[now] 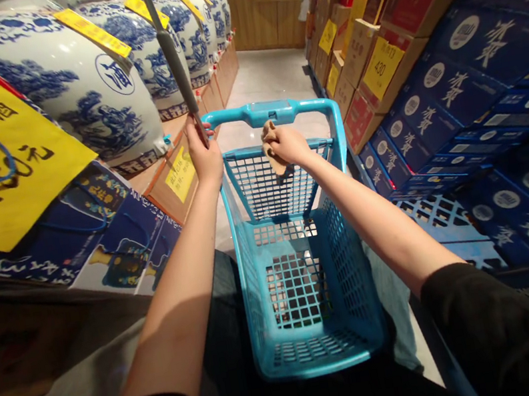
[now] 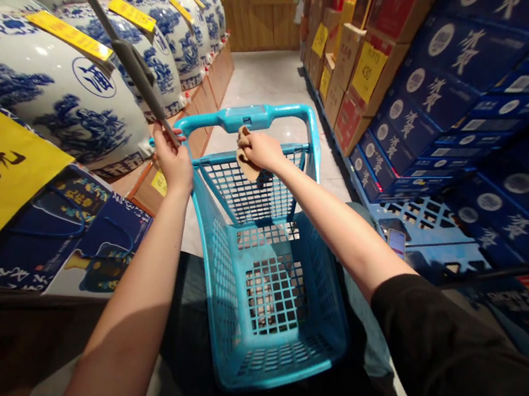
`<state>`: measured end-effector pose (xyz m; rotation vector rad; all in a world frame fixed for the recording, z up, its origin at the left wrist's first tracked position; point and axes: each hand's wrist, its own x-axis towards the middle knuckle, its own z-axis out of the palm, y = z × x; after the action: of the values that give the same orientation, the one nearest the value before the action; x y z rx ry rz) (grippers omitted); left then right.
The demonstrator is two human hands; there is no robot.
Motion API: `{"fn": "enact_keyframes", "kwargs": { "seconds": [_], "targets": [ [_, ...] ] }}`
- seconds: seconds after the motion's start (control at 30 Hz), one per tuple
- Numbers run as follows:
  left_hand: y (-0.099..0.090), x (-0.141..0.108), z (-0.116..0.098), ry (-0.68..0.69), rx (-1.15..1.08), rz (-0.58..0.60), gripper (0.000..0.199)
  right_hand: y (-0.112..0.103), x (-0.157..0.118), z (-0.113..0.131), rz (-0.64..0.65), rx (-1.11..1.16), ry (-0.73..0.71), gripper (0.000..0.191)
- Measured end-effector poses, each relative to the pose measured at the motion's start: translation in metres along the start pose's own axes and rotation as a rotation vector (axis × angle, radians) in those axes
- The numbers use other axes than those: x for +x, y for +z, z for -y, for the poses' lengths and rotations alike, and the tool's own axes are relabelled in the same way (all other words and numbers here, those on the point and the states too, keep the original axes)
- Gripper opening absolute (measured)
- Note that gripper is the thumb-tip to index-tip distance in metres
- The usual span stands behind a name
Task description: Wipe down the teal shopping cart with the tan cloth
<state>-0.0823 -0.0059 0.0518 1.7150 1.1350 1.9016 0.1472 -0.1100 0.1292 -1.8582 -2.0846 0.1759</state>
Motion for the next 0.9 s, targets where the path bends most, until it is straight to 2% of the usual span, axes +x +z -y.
{"fn": "enact_keyframes", "kwargs": {
  "seconds": [0.1,0.3,0.4,0.47,0.53,0.73,0.8,0.9],
  "targets": [
    [0.001,-0.002,0.001,0.023,0.003,0.008,0.062,0.003,-0.002,0.0,-0.009,-0.066,0.028,0.042],
    [-0.004,-0.002,0.002,0.038,0.034,-0.008,0.065,0.03,-0.003,0.049,-0.049,-0.162,-0.113,0.044],
    [-0.012,-0.001,0.006,0.064,0.036,0.005,0.063,0.037,-0.006,0.059,-0.062,-0.167,-0.186,0.047],
    [-0.016,0.0,0.01,0.079,0.029,0.005,0.059,0.036,-0.011,0.049,-0.055,-0.164,-0.242,0.046],
    [-0.017,0.0,0.012,0.085,0.022,-0.008,0.058,0.03,-0.02,0.03,-0.052,-0.175,-0.249,0.044],
    [-0.015,0.001,0.003,0.018,0.05,0.016,0.068,0.004,-0.053,-0.044,-0.11,-0.31,-0.012,0.047],
    [-0.014,0.001,-0.006,-0.026,0.101,0.03,0.068,0.001,-0.06,-0.059,-0.124,-0.342,0.025,0.049],
    [-0.013,0.002,-0.018,-0.077,0.15,0.05,0.072,0.007,-0.061,-0.065,-0.172,-0.354,0.072,0.051]
  ]
}}
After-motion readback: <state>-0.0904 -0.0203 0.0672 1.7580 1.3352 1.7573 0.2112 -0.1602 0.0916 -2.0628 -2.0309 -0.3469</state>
